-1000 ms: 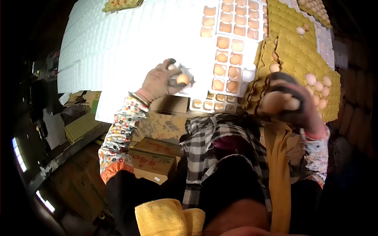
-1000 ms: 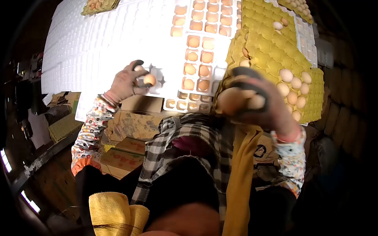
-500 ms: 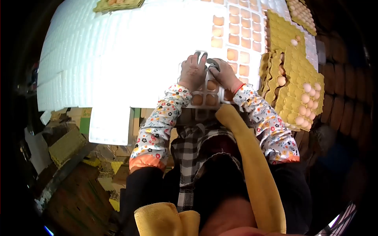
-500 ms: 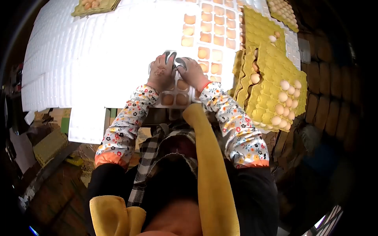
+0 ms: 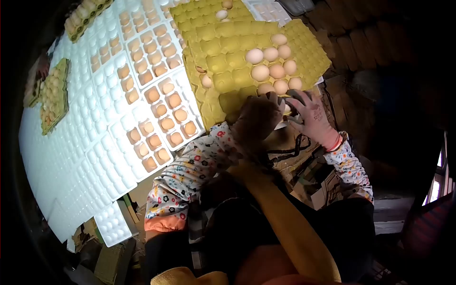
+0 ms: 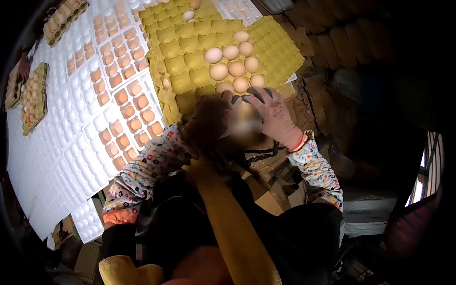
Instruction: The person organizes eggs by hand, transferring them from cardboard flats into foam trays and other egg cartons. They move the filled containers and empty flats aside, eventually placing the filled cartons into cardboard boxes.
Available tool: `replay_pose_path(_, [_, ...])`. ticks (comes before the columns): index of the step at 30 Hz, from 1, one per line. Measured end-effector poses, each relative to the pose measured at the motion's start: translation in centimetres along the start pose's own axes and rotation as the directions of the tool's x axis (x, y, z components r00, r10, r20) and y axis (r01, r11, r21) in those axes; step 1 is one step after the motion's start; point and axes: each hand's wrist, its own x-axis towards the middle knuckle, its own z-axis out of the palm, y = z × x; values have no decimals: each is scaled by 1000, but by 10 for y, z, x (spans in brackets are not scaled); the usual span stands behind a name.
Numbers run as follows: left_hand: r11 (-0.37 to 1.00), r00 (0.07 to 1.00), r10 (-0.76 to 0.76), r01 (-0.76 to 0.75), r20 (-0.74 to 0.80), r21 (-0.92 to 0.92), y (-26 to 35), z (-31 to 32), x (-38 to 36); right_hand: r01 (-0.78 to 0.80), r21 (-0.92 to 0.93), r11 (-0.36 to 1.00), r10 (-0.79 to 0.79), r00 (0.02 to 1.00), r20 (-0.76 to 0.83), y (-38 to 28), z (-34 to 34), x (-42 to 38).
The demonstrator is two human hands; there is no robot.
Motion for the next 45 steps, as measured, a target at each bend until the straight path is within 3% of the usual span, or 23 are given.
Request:
replay_pose_path(1, [990,970,-70,39,234,137,10,-3,13,39,70,997,-37,999,-21,13,13,0])
replay_pose_path(2, [999,993,40,-44,-110,-30,-1,18,8,79,144,986,-73,996,-46,26,30,3])
replay_pose_path(6, [834,955,-220,78,-198,-547,-13,-9,-2,-56,826,561,15,998,58,67,18,22])
replay_pose_path(7, [513,897,-417,98,-148,-853,-13,-9,-5,-63,882,468,51,998,44,81,20,25])
replay_pose_path(8, [109,829,-556,4,-57,-994,-11,-10,-3,-129,980,-151,196,968,158,87,13,30])
replay_pose_path(9, [-78,797,-603,-89,-24,-993,-17,-6,0,-88,937,-338,201,966,163,91,15,38])
replay_pose_path(12, [-250,766,-611,52,199,-967,-18,-15,12,-302,947,108,-59,949,309,86,-13,74])
replay_pose_path(13, [390,813,-581,321,39,-863,-12,-23,21,190,703,685,-258,966,-10,73,-19,77])
replay_pose_path(14, [830,874,-484,443,-44,-339,-3,-26,28,367,286,885,-360,930,-81,57,-11,70])
replay_pose_path(15, [933,928,-360,358,-97,-39,-2,-16,28,415,57,908,-416,909,18,47,5,66])
replay_pose_path(19, [921,917,-390,389,86,31,-16,-15,29,404,216,889,-425,904,56,67,6,80])
replay_pose_path(21, [540,832,-537,466,140,-701,-27,-19,15,-75,885,460,-270,937,220,96,-10,73])
replay_pose_path(23, [-97,809,-581,35,85,-995,-31,-25,16,-297,955,-28,-208,936,285,106,-24,76])
replay_pose_path(24, [17,811,-584,9,-3,-1000,-47,-18,19,-280,954,-110,-166,951,260,106,-28,74])
replay_pose_path(26, [869,894,-438,394,-96,-298,-40,-43,37,-254,926,-280,-78,967,242,102,-30,69])
replay_pose_path(28, [878,920,-393,375,0,299,-32,-35,62,-81,932,353,-45,994,104,98,-12,85])
replay_pose_path(30, [830,816,-556,555,-158,-51,-44,5,76,267,203,942,-236,958,-164,89,9,90])
replay_pose_path(32, [900,945,-325,295,43,321,-53,-10,76,114,1,993,-114,993,37,58,0,91])
replay_pose_path(36, [952,853,-306,288,-422,-108,-31,-9,-16,86,-105,991,-76,992,97,49,21,109])
replay_pose_path(38, [912,849,-360,232,-388,-339,-42,7,-92,106,-27,994,-103,991,81,56,13,113])
replay_pose_path(40, [822,788,-555,468,-267,-324,-34,-25,-182,-291,317,903,188,929,318,40,-20,121])
replay_pose_path(43, [585,574,-792,811,-208,10,-94,-9,-319,-228,857,462,-67,955,290,-30,-27,140])
replay_pose_path(45, [601,616,-788,769,2,217,-137,-8,-363,86,826,557,-373,915,156,-127,-20,177])
